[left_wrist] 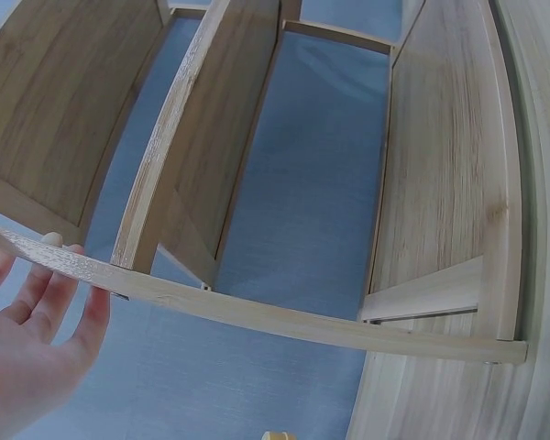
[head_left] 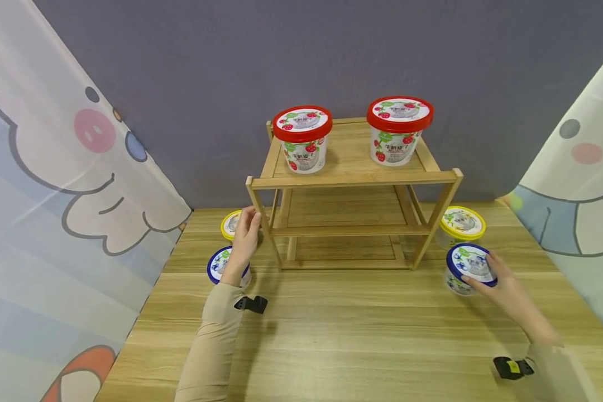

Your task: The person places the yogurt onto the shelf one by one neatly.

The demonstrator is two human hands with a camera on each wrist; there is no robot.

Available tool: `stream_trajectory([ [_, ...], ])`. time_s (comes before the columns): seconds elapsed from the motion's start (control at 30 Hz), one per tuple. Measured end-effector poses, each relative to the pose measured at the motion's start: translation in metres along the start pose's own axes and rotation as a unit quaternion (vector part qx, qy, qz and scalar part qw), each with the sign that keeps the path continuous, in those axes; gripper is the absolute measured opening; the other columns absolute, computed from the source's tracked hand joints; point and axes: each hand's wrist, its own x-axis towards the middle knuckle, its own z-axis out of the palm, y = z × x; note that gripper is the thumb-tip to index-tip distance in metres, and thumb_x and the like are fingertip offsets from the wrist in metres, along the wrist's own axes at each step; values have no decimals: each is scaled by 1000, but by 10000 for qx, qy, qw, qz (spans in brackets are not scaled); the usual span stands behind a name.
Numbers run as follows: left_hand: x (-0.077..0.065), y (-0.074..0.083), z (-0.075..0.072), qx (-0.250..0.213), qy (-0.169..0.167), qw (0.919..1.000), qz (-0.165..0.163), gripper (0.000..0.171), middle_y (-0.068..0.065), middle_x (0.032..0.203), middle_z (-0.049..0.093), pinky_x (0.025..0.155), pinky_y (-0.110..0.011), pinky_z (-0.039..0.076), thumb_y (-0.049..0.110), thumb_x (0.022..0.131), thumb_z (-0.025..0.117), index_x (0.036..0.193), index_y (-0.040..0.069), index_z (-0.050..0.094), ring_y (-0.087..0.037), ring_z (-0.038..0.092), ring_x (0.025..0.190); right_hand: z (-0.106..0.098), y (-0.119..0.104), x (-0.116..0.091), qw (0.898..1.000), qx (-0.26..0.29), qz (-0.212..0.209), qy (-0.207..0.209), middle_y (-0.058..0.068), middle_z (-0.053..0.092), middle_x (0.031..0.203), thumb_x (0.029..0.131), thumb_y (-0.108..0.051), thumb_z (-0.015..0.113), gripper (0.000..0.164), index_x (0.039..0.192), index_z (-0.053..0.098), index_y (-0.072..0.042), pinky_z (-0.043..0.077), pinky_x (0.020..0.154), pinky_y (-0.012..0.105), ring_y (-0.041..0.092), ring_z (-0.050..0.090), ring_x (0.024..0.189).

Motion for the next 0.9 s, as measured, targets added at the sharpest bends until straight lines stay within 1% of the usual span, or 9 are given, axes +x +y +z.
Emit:
stream_trajectory([
  [0.23, 0, 0, 0, 0, -32, 10000, 39, 24, -21, 100, 46, 82, -34, 38, 4, 96, 33, 113, -11, 38, -19, 45, 90, 5, -2, -1, 9998, 1, 17, 219, 39, 3, 135, 88, -32, 54, 81, 131, 9, 19, 15, 87, 69, 60, 10, 115],
  [0.3, 1, 0, 0, -28, -26, 10000, 74, 24, -22, 100, 46, 83, -37, 38, 4, 96, 33, 113, -11, 39, -20, 45, 90, 7, -3, -1, 9995, -3, 16, 306, 39, 3, 135, 88, -33, 54, 82, 131, 9, 19, 14, 88, 68, 60, 9, 116],
  [0.43, 1, 0, 0, -72, -30, 9999, 122, 23, -23, 99, 45, 84, -46, 36, 3, 96, 33, 113, -12, 38, -23, 45, 89, 12, -5, -1, 9990, -28, 46, 441, 39, 2, 135, 88, -33, 54, 81, 130, 9, 20, 14, 90, 67, 59, 9, 117],
  [0.63, 1, 0, 0, -68, -37, 9999, 87, 24, -22, 100, 45, 85, -50, 35, 3, 96, 32, 114, -12, 38, -23, 44, 90, 18, -9, -2, 9975, -104, 94, 697, 40, 6, 135, 88, -33, 54, 81, 129, 11, 23, 14, 91, 65, 57, 10, 118],
  [0.7, 1, 0, 0, -53, -24, 9999, 89, 24, -22, 100, 45, 85, -46, 37, 3, 96, 33, 113, -12, 38, -22, 45, 90, 19, -11, -3, 9968, -146, 127, 779, 40, 7, 134, 88, -33, 53, 81, 129, 12, 23, 13, 92, 65, 57, 10, 119],
  [0.8, 0, -1, 0, -26, 10, 9999, 159, 23, -22, 99, 46, 82, -33, 40, 3, 95, 33, 112, -12, 39, -17, 47, 89, 22, -13, -4, 9958, -207, 221, 861, 40, 7, 134, 88, -35, 53, 82, 130, 10, 21, 13, 93, 64, 57, 10, 119],
  [0.9, 3, -13, -1, -39, 36, 9997, 257, 24, -19, 98, 47, 78, -23, 40, 5, 96, 34, 112, -11, 40, -10, 48, 87, 24, -15, -4, 9946, -280, 296, 954, 41, 8, 134, 88, -36, 52, 82, 130, 11, 21, 14, 93, 64, 57, 12, 118],
])
